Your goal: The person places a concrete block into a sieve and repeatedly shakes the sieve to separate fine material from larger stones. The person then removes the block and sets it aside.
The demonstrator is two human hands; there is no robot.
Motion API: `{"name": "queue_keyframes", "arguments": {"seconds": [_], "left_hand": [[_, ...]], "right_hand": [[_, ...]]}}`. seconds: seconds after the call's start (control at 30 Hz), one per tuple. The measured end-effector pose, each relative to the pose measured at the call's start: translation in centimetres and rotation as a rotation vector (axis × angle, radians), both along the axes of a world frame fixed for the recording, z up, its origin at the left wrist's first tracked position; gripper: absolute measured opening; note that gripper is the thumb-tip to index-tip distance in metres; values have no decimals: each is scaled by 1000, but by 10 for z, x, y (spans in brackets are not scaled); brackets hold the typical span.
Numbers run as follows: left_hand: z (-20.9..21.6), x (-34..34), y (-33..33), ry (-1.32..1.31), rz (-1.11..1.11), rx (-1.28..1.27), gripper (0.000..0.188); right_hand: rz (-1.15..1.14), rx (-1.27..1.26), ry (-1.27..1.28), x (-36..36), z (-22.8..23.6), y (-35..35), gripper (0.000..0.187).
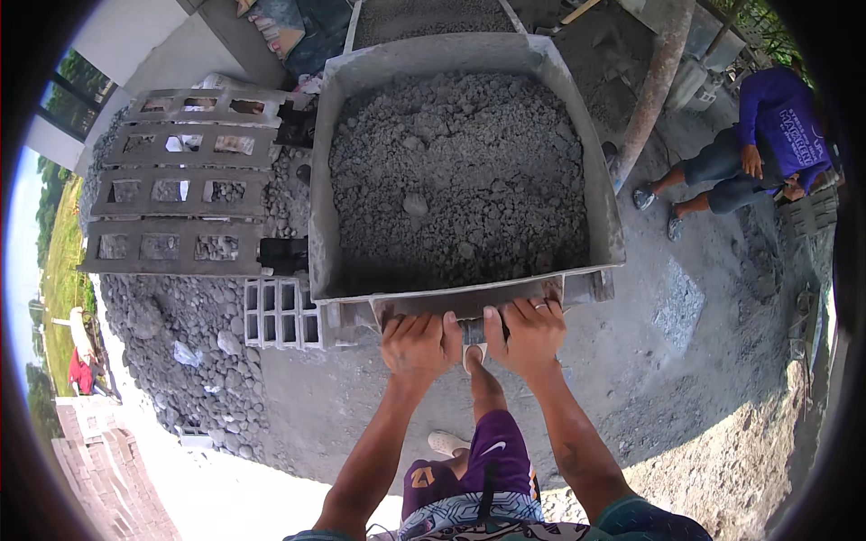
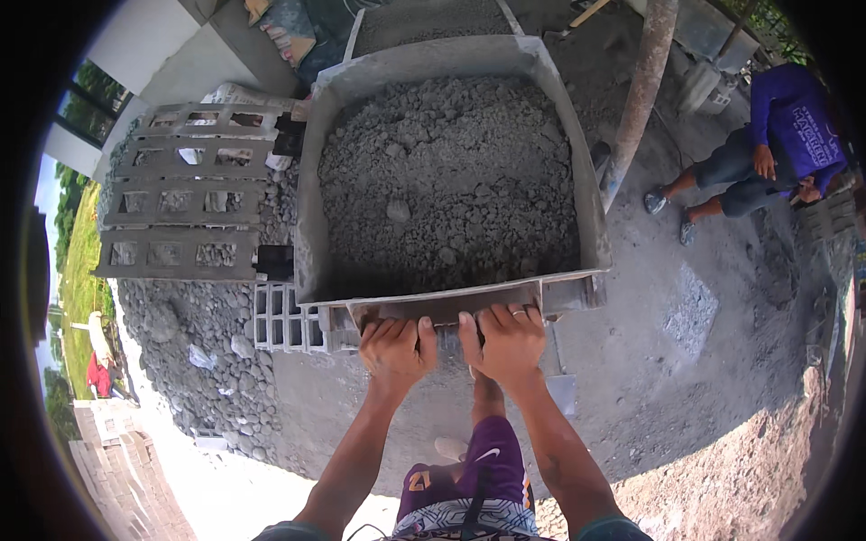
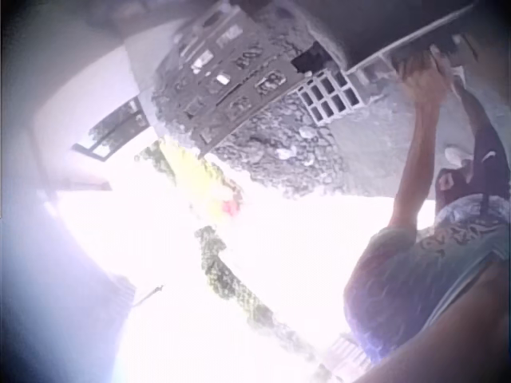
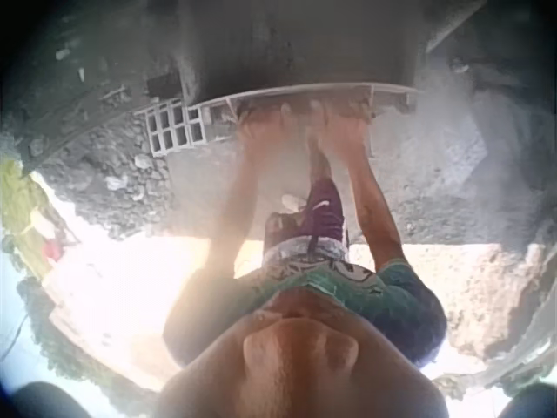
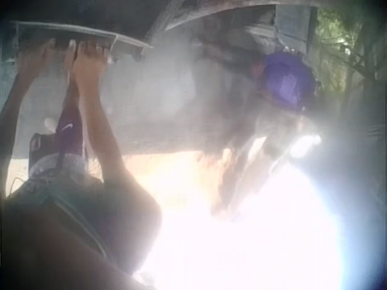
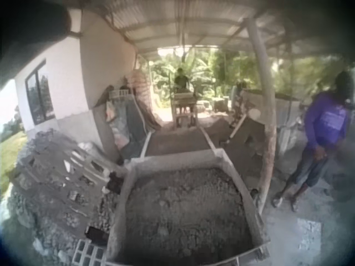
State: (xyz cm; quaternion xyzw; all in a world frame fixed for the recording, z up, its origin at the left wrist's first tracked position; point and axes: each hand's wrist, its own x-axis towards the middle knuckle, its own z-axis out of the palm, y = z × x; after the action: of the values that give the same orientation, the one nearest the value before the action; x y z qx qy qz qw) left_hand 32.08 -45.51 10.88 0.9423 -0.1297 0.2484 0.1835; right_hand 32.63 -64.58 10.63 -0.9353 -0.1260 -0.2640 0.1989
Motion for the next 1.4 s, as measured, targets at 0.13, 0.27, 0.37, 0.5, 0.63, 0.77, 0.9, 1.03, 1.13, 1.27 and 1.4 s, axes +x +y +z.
{"name": "queue_keyframes", "arguments": {"seconds": [0.13, 0.27, 0.37, 0.5, 0.63, 0.77, 0.9, 1.03, 1.13, 1.27, 1.4], "left_hand": [[3, 46, 10, -11, 45, -28, 34], [10, 176, 12, 4, 96, 9, 30], [11, 284, 4, -23, 141, 20, 36], [18, 369, 1, 348, 234, 95, 54], [22, 348, 18, 533, 155, 187, 53], [39, 276, 14, 557, 166, 176, 53], [62, 219, 13, 566, 136, 232, 53], [58, 147, 9, 574, 163, 222, 55], [45, 70, 0, 548, 133, 175, 51], [27, -47, -8, 281, 146, 37, 37], [13, -63, -2, 96, 58, 69, 37]], "right_hand": [[-18, 0, 14, 50, 7, 15, 26], [-27, -47, -19, 179, 7, 23, 27], [-43, -29, -102, 288, 3, 18, 27], [-90, -99, 71, 376, -5, 13, 41], [-27, -82, 486, 350, 9, 22, 54], [-52, -66, 493, 276, 33, 18, 51], [-27, -40, 453, 217, 56, 15, 50], [-43, -29, 446, 146, 51, 13, 50], [-37, -61, 488, 77, 32, 4, 49], [-46, 25, 144, -43, 24, 0, 37], [-31, -15, 262, -46, 16, 1, 32]]}}
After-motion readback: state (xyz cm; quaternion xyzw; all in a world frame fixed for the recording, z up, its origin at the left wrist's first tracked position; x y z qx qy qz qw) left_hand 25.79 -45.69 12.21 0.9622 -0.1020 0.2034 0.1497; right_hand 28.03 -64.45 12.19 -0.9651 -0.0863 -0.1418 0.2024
